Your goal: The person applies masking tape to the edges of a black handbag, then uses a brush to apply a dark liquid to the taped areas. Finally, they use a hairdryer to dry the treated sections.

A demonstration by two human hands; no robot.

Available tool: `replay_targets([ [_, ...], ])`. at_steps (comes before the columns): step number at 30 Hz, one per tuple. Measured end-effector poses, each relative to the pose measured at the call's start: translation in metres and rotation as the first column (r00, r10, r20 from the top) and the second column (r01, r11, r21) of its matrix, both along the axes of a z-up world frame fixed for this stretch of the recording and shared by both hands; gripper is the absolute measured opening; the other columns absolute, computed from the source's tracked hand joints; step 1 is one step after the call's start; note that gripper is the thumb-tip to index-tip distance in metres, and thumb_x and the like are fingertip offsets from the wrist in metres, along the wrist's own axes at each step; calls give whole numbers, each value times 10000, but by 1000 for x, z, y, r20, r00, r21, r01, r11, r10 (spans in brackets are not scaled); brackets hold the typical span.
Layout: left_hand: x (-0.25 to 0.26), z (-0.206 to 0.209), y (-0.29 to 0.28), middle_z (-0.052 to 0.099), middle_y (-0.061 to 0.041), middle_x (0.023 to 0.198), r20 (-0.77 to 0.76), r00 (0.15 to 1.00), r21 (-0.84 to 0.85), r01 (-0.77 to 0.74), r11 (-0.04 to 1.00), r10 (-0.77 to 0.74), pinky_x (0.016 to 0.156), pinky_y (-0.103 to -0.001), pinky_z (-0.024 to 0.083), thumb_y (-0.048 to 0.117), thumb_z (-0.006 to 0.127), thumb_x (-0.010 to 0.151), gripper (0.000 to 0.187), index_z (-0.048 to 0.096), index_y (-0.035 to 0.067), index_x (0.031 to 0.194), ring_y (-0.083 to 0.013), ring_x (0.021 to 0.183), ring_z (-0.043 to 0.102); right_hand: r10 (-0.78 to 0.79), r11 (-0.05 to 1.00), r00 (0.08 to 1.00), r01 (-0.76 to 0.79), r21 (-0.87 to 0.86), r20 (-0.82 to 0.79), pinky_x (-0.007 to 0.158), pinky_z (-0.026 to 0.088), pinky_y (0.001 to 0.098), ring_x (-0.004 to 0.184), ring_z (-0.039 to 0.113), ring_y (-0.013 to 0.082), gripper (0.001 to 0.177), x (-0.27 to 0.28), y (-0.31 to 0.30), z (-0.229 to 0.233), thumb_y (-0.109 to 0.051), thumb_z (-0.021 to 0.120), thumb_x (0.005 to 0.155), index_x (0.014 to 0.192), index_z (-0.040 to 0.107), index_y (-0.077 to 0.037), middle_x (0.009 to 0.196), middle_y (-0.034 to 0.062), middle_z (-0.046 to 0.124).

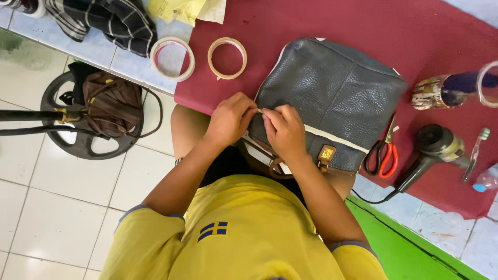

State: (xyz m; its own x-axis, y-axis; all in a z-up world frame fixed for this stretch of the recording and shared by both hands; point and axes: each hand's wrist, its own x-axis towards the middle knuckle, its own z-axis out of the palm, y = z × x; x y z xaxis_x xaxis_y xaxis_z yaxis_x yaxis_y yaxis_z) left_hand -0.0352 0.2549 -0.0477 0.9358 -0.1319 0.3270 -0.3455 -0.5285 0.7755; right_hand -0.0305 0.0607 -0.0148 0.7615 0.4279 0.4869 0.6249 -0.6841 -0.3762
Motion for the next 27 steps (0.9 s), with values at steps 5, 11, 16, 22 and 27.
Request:
replay_targets([
  [5,4,9,2,643,-53,942,-257,966,2,15,1000,-14,791,-442,477,158,682,969,85,640,119,1032,-327,912,684,-40,999,999,40,-8,-26,668,547,411,748,654,283,68,0,5,-5,-102,773,919,976,773,-140,854,36,612],
  [11,8,9,3,656,-33,958,-421,902,-76,74,994,-99,865,-401,418,186,599,1013,61,619,145,1053,-293,971,685,-42,999,999,42,10,-35,687,563,404,763,674,287,67,2,7,-1,-87,764,917,958,751,-138,843,36,615],
  [16,7,12,2,645,-41,957,-449,888,-79,76,994,-104,893,-385,388,188,578,1024,45,589,146,1035,-278,983,672,-49,999,998,49,1,-44,685,563,412,761,678,297,66,1,10,0,-79,765,916,949,736,-128,837,44,616],
  [22,8,14,1,631,-60,952,-469,878,-100,55,994,-96,890,-396,391,181,557,1032,65,599,132,1024,-303,986,663,-58,998,998,57,-31,-36,688,560,398,760,678,287,63,1,12,2,-83,752,930,940,712,-131,841,37,611],
  [27,10,14,-1,622,-53,948,-495,866,-92,37,995,-78,886,-394,392,192,557,1029,59,591,147,1011,-292,979,663,-66,997,997,64,-44,-33,690,563,397,760,677,285,67,3,9,-3,-95,743,933,943,702,-147,845,33,605],
])
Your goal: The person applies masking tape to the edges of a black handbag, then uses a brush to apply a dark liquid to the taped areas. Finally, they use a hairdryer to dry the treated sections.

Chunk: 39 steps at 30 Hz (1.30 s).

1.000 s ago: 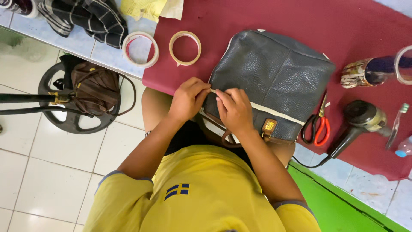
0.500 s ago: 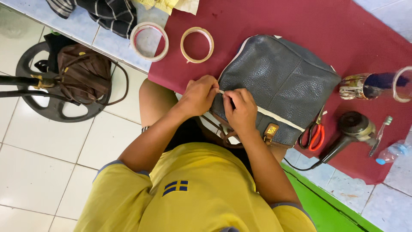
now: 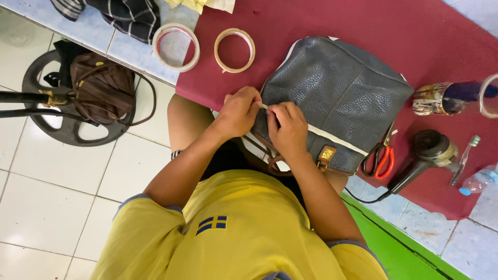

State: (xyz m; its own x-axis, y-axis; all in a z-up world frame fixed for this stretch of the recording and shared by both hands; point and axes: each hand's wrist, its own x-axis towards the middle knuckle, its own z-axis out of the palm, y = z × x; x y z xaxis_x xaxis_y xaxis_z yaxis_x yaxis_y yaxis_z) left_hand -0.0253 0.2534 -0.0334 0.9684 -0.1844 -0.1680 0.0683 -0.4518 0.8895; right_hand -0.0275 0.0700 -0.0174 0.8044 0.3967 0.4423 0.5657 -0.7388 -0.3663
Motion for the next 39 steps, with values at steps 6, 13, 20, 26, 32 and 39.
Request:
replay_targets([
  [6,1,6,1,639,-94,917,26,998,-61,-51,997,52,818,-415,492,122,564,1005,65,626,115,984,-343,896,696,-6,1000,1000,6,-5,-9,686,557,401,757,662,286,63,-1,-1,-2,-108,738,933,945,693,-151,848,37,590],
  [13,-1,11,-1,643,-102,888,1,996,-123,-94,988,94,731,-402,554,96,577,1008,72,643,89,981,-330,860,724,-30,1000,999,30,-7,27,687,555,374,746,650,254,66,-3,-1,-7,-121,741,937,942,690,-163,848,18,586],
  [20,2,4,-11,668,-118,919,-92,980,-22,-179,984,176,765,-469,584,161,600,980,88,666,112,949,-377,911,728,-29,998,996,34,-59,83,646,534,397,712,622,268,91,-5,-2,-9,-159,689,973,1048,717,-201,858,23,558],
  [26,-3,3,-20,663,-140,931,-126,950,55,-280,958,285,807,-498,570,173,628,954,73,674,118,962,-398,938,717,15,992,985,6,-123,174,624,498,397,688,594,262,194,-7,-4,-20,-152,654,973,1125,755,-218,854,29,531],
  [32,0,11,-10,650,-163,894,-123,950,19,-287,958,287,799,-539,527,186,665,939,206,536,91,1069,-434,914,701,51,988,988,-28,-152,149,600,441,428,705,578,298,240,-6,-3,-14,-145,628,957,1161,745,-193,890,48,507],
  [39,-1,3,-1,771,-115,1005,-18,969,-21,-248,969,247,781,-419,607,207,730,921,175,747,116,1070,-307,914,759,52,991,994,-40,-126,95,590,452,430,697,590,295,235,-6,-3,-17,-174,624,968,1168,741,-213,885,33,496],
])
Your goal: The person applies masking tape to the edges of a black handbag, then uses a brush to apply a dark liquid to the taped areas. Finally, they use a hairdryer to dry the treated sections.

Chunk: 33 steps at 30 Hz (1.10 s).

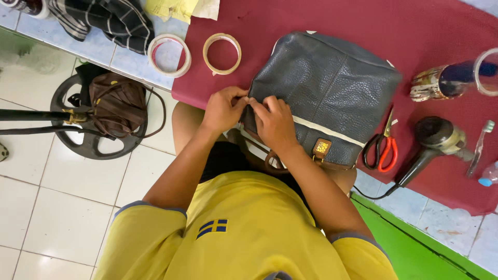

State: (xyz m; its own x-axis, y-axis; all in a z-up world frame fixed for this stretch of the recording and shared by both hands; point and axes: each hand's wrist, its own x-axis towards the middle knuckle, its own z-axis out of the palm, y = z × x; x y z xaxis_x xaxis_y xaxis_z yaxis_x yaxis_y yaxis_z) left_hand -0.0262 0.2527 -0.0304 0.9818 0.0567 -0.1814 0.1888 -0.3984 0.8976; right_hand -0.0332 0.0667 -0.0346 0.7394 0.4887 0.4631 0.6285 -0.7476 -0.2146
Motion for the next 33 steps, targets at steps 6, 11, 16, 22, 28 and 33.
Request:
replay_targets([
  [6,-34,-18,-21,702,-223,1250,439,898,51,-11,999,-12,943,-486,557,-8,611,964,335,695,-7,1288,-437,1119,680,3,1000,999,-2,-19,34,589,442,420,687,577,284,240,2,-1,1,-154,672,926,1146,748,-208,879,30,477],
  [11,-43,-32,-19,656,-250,1350,360,930,-194,2,981,69,995,-525,538,-70,496,937,436,649,-34,1344,-451,1182,641,19,1000,1000,-19,24,3,585,446,418,686,574,274,244,1,-3,2,-150,670,940,1166,748,-200,886,19,481],
  [16,-22,-28,-3,762,-76,1124,316,949,-156,42,987,10,847,-349,601,-29,658,922,301,776,73,1181,-269,1015,742,8,999,999,-9,36,32,587,461,421,678,578,278,257,2,-4,-4,-141,676,923,1157,758,-212,879,31,494],
  [22,-23,-16,-14,635,-214,1260,429,898,29,89,996,-93,908,-475,588,-90,508,959,440,590,-53,1390,-432,1131,667,7,999,999,-9,47,41,577,463,423,661,582,280,251,3,-2,1,-135,694,896,1125,764,-209,863,30,495],
  [28,-14,-3,-5,527,-244,1444,360,908,0,230,973,-215,1078,-556,485,-104,458,881,657,456,-7,1531,-493,1306,538,34,998,999,-35,56,19,580,473,446,669,591,304,249,4,-3,2,-135,680,897,1119,759,-214,861,39,501],
  [33,-38,-21,-22,706,-224,1269,394,917,-113,-28,993,71,1000,-485,542,-72,577,966,386,670,3,1334,-421,1192,660,35,998,999,-37,41,39,556,467,429,641,583,289,254,4,-3,2,-134,677,918,1145,763,-212,859,40,504],
])
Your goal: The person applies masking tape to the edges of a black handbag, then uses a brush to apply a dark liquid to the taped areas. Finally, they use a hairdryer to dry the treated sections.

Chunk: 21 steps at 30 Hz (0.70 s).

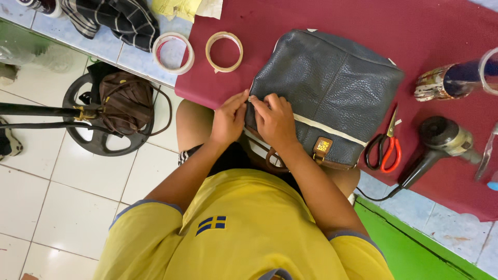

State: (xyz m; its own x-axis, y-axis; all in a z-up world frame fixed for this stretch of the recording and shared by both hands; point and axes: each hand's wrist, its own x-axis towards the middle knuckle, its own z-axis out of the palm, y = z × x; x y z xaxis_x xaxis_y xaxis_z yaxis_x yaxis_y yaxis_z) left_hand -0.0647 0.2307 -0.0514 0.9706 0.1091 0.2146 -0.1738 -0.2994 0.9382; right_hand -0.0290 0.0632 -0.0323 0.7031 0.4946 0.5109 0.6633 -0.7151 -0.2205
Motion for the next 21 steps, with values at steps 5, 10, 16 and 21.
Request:
replay_targets([
  [5,-34,0,-11,690,-191,1322,-14,997,-9,-73,997,72,1038,-450,525,-58,562,987,352,678,-4,1315,-374,1240,644,17,999,1000,-18,-29,-21,558,471,433,654,579,294,283,-1,0,6,-144,631,951,1197,747,-221,868,40,484],
  [10,-57,26,-19,519,-296,1500,-20,1000,51,11,999,-10,1134,-531,446,-66,502,1008,452,503,-99,1459,-453,1364,526,44,991,999,-44,-125,-2,540,460,466,673,566,322,336,-3,2,13,-174,578,958,1252,719,-259,881,53,465],
  [16,-53,23,-12,407,-322,1571,-1,993,53,119,991,-120,1176,-565,378,55,459,1072,473,400,-133,1502,-482,1443,410,100,990,993,-106,-92,-67,520,440,477,664,568,352,392,5,-5,22,-149,544,968,1313,698,-256,869,62,483],
  [21,-13,12,-7,747,-43,930,-21,982,-46,-188,981,188,666,-293,591,134,681,1000,177,785,126,1143,-214,818,737,191,891,889,21,454,-417,653,541,434,721,660,367,277,10,-27,44,-9,609,980,1221,736,-59,856,165,655],
])
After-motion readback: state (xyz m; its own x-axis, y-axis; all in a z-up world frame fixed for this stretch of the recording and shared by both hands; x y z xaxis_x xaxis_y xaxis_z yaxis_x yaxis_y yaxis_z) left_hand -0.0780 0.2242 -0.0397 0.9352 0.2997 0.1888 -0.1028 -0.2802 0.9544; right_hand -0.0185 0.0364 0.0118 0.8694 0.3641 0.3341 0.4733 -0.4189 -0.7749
